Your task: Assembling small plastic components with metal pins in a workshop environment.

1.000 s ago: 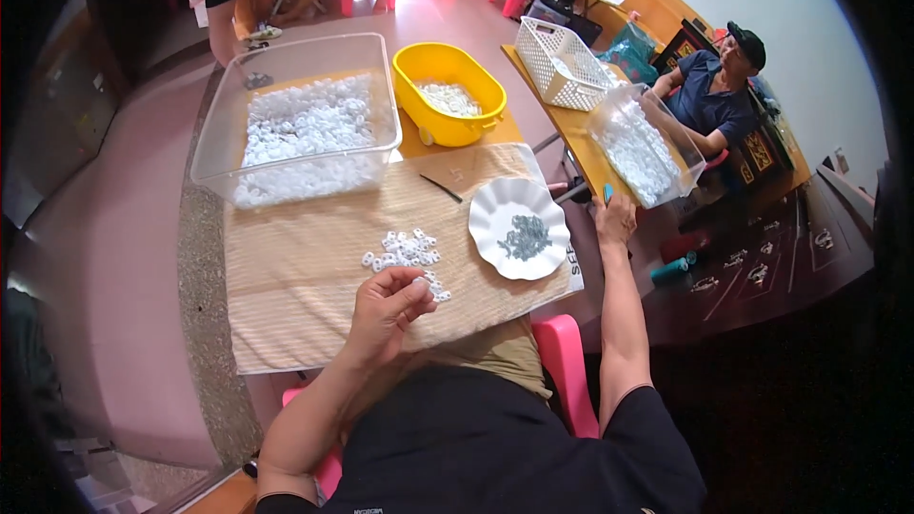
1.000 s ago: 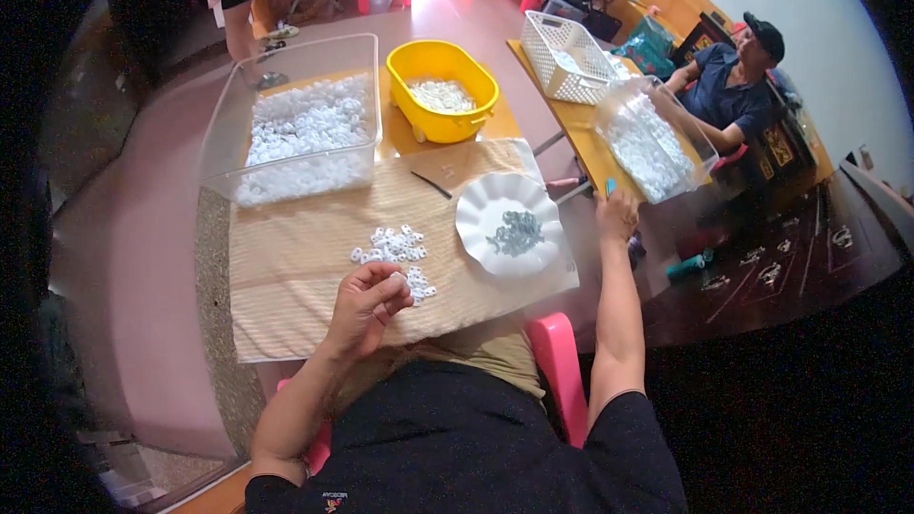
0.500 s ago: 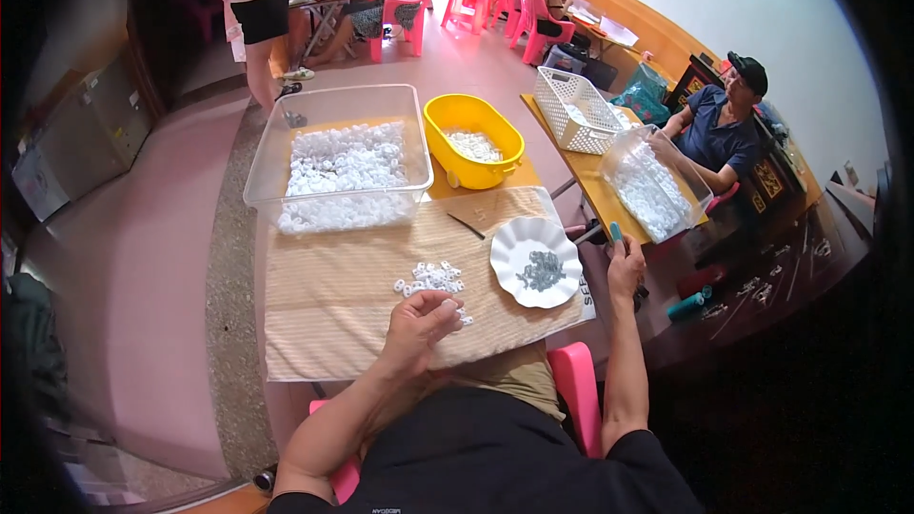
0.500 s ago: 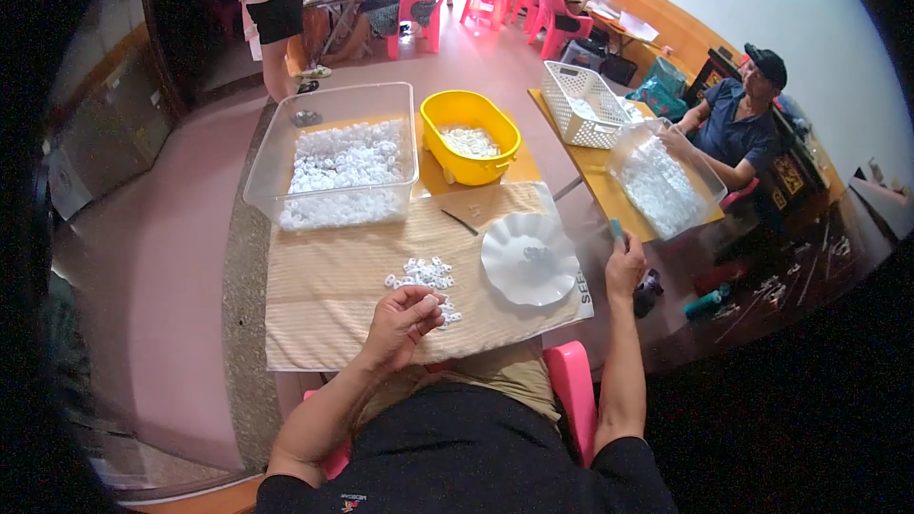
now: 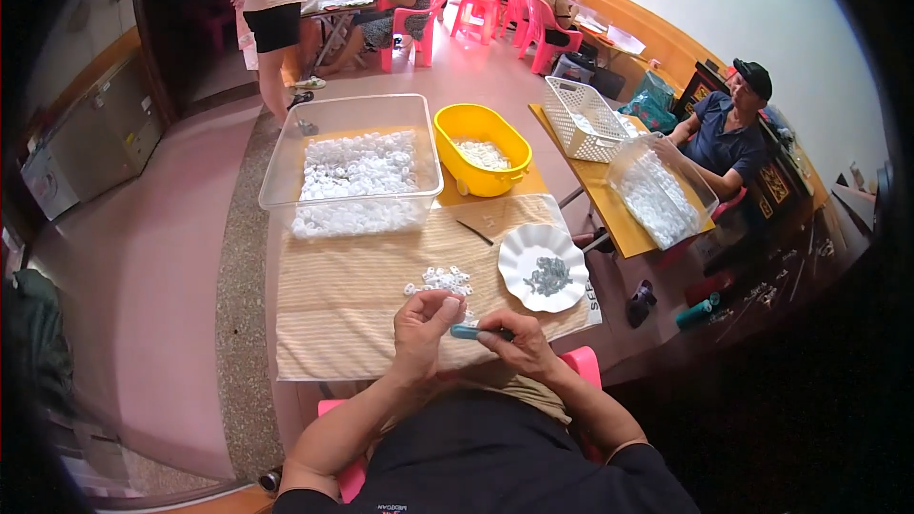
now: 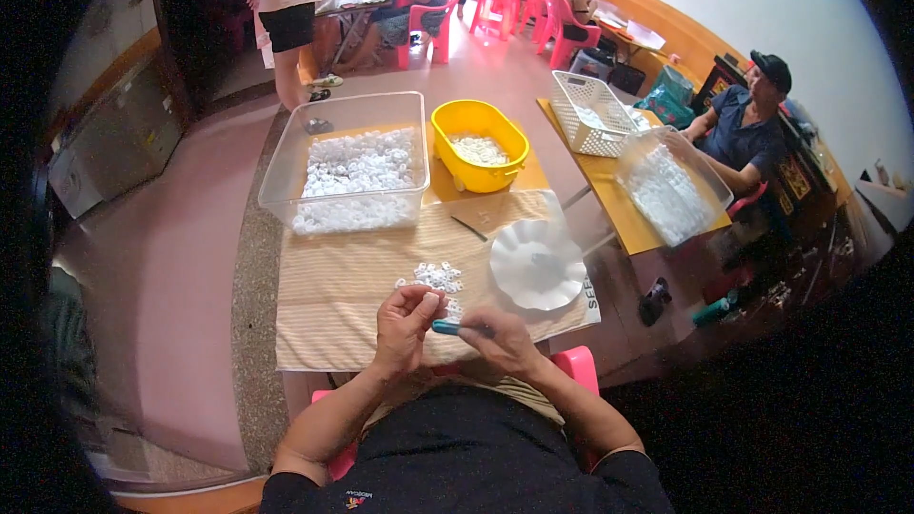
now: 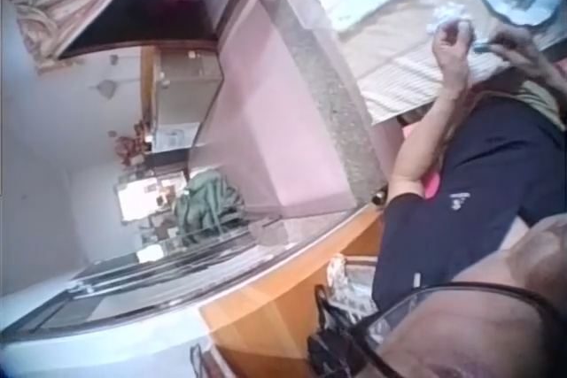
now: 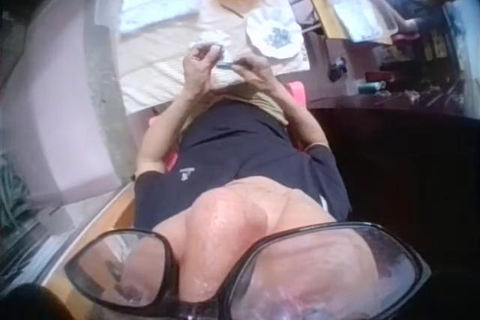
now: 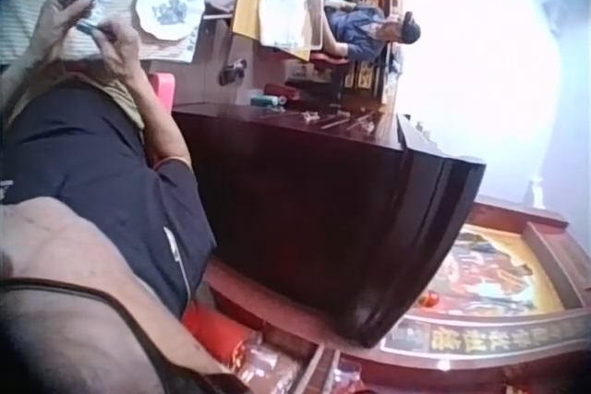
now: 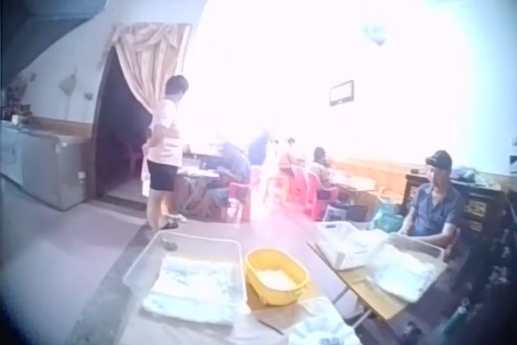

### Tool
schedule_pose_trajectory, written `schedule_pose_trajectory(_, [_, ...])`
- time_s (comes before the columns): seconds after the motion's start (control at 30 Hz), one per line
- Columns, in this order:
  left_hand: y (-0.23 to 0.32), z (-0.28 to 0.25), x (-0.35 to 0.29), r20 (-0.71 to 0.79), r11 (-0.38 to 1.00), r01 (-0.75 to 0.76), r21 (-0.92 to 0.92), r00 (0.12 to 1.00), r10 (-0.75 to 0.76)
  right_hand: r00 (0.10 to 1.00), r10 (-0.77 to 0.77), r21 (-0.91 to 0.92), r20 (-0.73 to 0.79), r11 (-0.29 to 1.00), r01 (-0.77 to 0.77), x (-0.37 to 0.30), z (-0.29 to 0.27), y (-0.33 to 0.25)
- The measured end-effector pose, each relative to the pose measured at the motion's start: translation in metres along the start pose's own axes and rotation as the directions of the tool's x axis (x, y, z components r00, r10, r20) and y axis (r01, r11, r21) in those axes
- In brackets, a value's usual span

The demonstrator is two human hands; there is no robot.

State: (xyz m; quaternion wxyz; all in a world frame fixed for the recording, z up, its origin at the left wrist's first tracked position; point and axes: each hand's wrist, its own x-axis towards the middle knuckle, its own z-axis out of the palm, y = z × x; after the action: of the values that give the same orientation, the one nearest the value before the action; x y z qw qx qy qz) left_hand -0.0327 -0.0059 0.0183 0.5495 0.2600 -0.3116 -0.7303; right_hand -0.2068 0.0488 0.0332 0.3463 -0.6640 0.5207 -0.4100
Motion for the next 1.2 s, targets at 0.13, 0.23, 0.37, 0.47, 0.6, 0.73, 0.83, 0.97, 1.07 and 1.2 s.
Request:
schedule_pose_trajectory(0.13, [0.0,0.002,-0.006,0.025,0.996,-0.028,0.088,0.999,0.026,0.999,0.027,-0.009,0.023,1.0,-0.027,0.001,0.003,-0.002])
schedule_pose_trajectory(0.23, [0.0,0.004,-0.008,0.025,0.988,-0.057,0.144,0.998,0.054,0.999,0.047,0.193,0.021,0.98,-0.05,0.002,0.004,0.004])
schedule_pose_trajectory(0.37, [-0.003,0.004,-0.008,0.013,0.983,-0.098,0.156,0.995,0.097,0.987,0.157,0.335,0.029,0.929,-0.157,0.004,0.006,0.005])
schedule_pose_trajectory(0.47, [-0.006,0.005,-0.009,-0.037,0.982,-0.103,0.158,0.993,0.11,0.984,0.178,0.375,0.024,0.911,-0.174,0.005,0.011,0.004])
schedule_pose_trajectory(0.6, [-0.006,0.006,-0.009,-0.057,0.983,-0.111,0.144,0.991,0.12,0.989,0.144,0.36,-0.019,0.924,-0.128,0.005,0.015,0.012])
schedule_pose_trajectory(0.73, [-0.007,0.004,-0.009,-0.096,0.993,-0.088,0.08,0.991,0.095,0.978,0.181,0.34,-0.102,0.93,-0.136,0.007,0.018,0.008])
schedule_pose_trajectory(0.83, [-0.007,0.004,-0.01,-0.102,0.995,-0.08,0.062,0.991,0.086,0.978,0.153,0.306,-0.142,0.946,-0.104,0.007,0.018,0.008])
schedule_pose_trajectory(0.97, [-0.009,0.007,-0.013,-0.093,0.995,-0.068,0.073,0.993,0.074,0.944,0.175,0.392,-0.281,0.918,-0.054,0.01,0.017,0.012])
schedule_pose_trajectory(1.07, [-0.012,0.009,-0.017,-0.089,0.995,-0.059,0.083,0.994,0.066,0.907,0.153,0.439,-0.393,0.898,0.039,0.014,0.014,0.014])
schedule_pose_trajectory(1.2, [-0.016,0.009,-0.018,-0.078,0.99,-0.039,0.136,0.996,0.05,0.859,0.072,0.319,-0.508,0.941,0.11,0.022,0.01,0.019])
